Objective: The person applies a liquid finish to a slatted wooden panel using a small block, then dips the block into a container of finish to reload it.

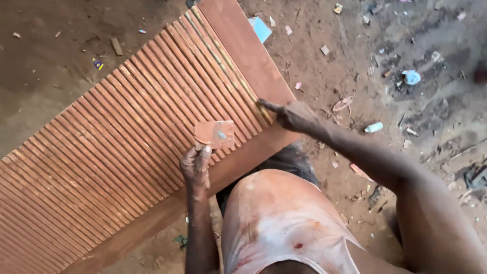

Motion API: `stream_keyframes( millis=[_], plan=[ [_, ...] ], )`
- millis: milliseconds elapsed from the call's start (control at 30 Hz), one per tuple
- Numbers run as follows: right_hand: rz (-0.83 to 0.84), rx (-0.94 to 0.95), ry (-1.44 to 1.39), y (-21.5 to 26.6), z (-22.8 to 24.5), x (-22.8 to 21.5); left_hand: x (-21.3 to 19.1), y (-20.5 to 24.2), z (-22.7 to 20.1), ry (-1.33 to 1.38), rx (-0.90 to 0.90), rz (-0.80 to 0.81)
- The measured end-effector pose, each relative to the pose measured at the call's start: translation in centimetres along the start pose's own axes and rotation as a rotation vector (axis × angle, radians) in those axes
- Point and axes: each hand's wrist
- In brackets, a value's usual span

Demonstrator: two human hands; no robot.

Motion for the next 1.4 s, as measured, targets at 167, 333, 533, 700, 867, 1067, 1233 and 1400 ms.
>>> stream_keyframes(
  millis=[167, 333, 533, 700, 867, 1067, 1233, 1400],
  plan=[
    [0.007, 0.095, -0.041, 6.9, 1.6, 2.4, -2.4, 0.3, -0.6, -0.054, 0.007, 0.086],
    [0.037, 0.144, -0.385, 6.2, 1.5, 1.1, -2.9, 1.9, -0.1, -0.121, -0.004, 0.032],
    [-0.061, -0.023, -0.319, -1.2, 0.7, -1.4, -0.3, 4.9, -0.4, -0.117, 0.060, -0.017],
    [0.301, 0.182, -0.674, -0.6, 0.0, -1.9, 1.0, 6.6, -0.8, -0.117, 0.064, -0.068],
    [0.309, 0.168, -0.358, 5.7, 0.7, 0.0, 1.9, 7.5, -0.5, -0.096, 0.040, -0.108],
    [0.309, 0.161, -0.494, 5.5, 0.8, -1.9, 1.9, 7.3, 1.3, -0.105, 0.039, -0.074],
    [0.212, 0.030, -0.625, -5.1, 2.2, -5.4, 1.8, 6.9, 2.0, -0.021, 0.067, -0.101],
    [0.107, 0.048, -0.561, -19.4, 3.3, -7.0, 0.4, 7.5, 3.8, 0.088, 0.111, -0.160]
  ],
)
Point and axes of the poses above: each hand's wrist, its own y-axis away from the middle knuckle, its own x-axis out of the palm, z = x × y, and after that the axes turned 2 degrees about z, right-handed
